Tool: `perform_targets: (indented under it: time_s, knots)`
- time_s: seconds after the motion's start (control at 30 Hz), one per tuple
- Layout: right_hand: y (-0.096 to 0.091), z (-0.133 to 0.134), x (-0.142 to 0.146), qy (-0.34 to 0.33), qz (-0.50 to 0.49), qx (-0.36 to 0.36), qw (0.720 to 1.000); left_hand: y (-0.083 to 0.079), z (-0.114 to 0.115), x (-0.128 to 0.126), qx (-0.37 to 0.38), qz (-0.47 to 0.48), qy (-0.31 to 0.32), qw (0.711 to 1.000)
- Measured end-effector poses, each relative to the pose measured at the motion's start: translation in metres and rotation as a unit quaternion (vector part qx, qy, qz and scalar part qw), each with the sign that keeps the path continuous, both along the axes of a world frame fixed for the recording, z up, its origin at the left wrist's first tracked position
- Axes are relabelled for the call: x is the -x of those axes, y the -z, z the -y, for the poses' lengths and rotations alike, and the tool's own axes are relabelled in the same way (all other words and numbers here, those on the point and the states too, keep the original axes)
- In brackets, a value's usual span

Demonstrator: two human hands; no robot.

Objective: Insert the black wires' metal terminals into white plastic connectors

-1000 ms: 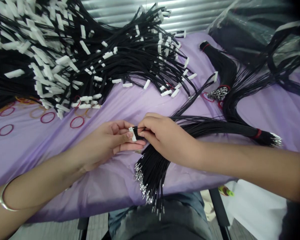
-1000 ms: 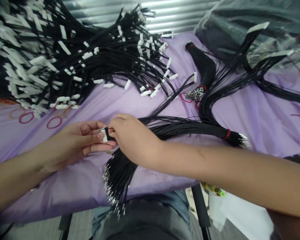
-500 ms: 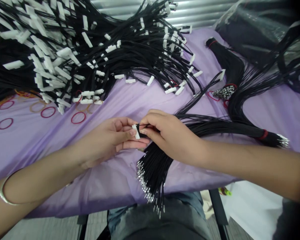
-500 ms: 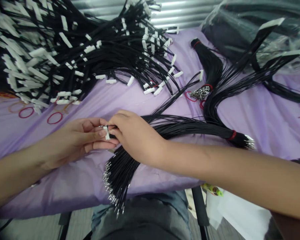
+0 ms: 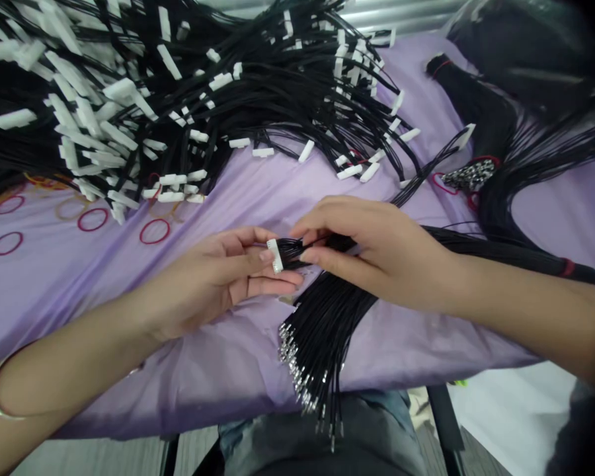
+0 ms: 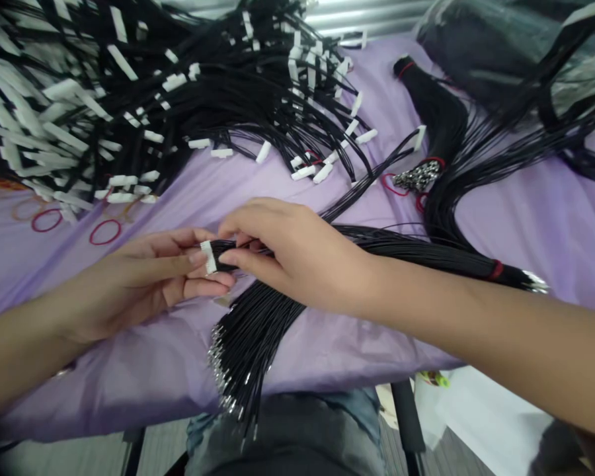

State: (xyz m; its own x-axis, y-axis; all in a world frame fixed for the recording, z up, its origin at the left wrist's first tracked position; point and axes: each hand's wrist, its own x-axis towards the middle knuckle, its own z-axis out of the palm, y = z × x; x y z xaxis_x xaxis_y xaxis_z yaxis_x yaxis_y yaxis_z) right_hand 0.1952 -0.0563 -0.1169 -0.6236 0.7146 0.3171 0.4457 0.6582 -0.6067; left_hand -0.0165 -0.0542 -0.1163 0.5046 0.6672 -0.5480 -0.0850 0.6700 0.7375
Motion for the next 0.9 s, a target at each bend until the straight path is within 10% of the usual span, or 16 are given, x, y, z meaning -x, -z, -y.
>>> perform_targets:
  time_s: [0.57, 0.9]
  knots:
    - [-0.002, 0.002, -0.003, -0.043, 0.012, -0.015, 0.999, -0.001, 0.003, -0.001, -0.051, -0.028, 0.04, 0.998]
    - [-0.007, 0.003, 0.003, 0.082, -0.058, 0.043, 0.994, 0.0, 0.004, -0.001, -0.078, -0.038, 0.066, 0.994]
